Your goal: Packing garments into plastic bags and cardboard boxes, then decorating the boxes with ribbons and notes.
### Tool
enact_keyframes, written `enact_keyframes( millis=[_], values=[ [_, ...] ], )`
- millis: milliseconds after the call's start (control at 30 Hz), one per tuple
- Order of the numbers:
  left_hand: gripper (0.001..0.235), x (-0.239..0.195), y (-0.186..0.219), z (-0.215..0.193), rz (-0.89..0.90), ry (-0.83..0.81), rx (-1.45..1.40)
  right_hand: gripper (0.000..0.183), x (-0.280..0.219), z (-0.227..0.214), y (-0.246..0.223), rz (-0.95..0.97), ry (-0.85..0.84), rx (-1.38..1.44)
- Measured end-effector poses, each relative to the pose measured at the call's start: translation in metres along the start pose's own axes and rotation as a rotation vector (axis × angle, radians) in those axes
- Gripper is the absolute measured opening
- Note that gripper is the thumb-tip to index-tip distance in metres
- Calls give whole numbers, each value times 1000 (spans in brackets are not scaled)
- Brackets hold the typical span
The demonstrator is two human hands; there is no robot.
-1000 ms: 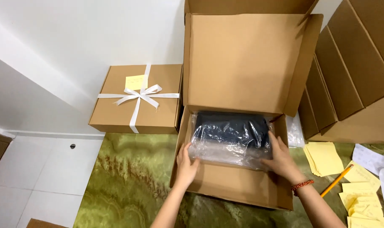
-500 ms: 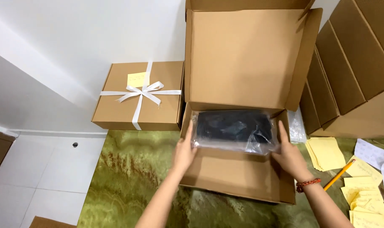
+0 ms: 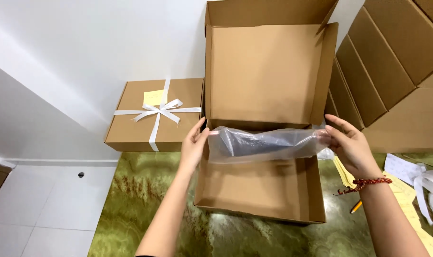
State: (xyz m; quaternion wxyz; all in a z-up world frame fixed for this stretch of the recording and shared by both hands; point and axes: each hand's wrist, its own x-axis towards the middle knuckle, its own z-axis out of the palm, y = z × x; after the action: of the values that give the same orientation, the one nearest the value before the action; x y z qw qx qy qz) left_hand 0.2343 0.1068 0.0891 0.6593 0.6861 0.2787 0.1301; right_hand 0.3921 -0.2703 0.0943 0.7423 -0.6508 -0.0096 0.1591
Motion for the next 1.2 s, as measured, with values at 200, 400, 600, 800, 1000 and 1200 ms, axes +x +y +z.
enact_keyframes(
  millis=[200, 400, 600, 800, 1000, 1200],
  values=[
    [91, -26, 11, -25, 30, -76, -298, 49, -30, -21, -2, 35, -132, 126],
    [76, -63, 25, -44, 32, -113, -265, 48, -97, -5, -39, 79, -33, -16],
    [41, -105, 33, -58, 104, -178, -332, 47, -138, -27, -7, -22, -119, 109],
    [32, -134, 16, -60, 150, -233, -200, 31, -192, -11, 3, 27, -14, 78],
    [32, -169, 7, -48, 206, -317, 84, 33, -226, -8, 24, 7, 59, 8],
    [25, -199, 1, 4, 480, -502, 149, 35, -252, -7, 29, -43, 154, -263]
  ],
)
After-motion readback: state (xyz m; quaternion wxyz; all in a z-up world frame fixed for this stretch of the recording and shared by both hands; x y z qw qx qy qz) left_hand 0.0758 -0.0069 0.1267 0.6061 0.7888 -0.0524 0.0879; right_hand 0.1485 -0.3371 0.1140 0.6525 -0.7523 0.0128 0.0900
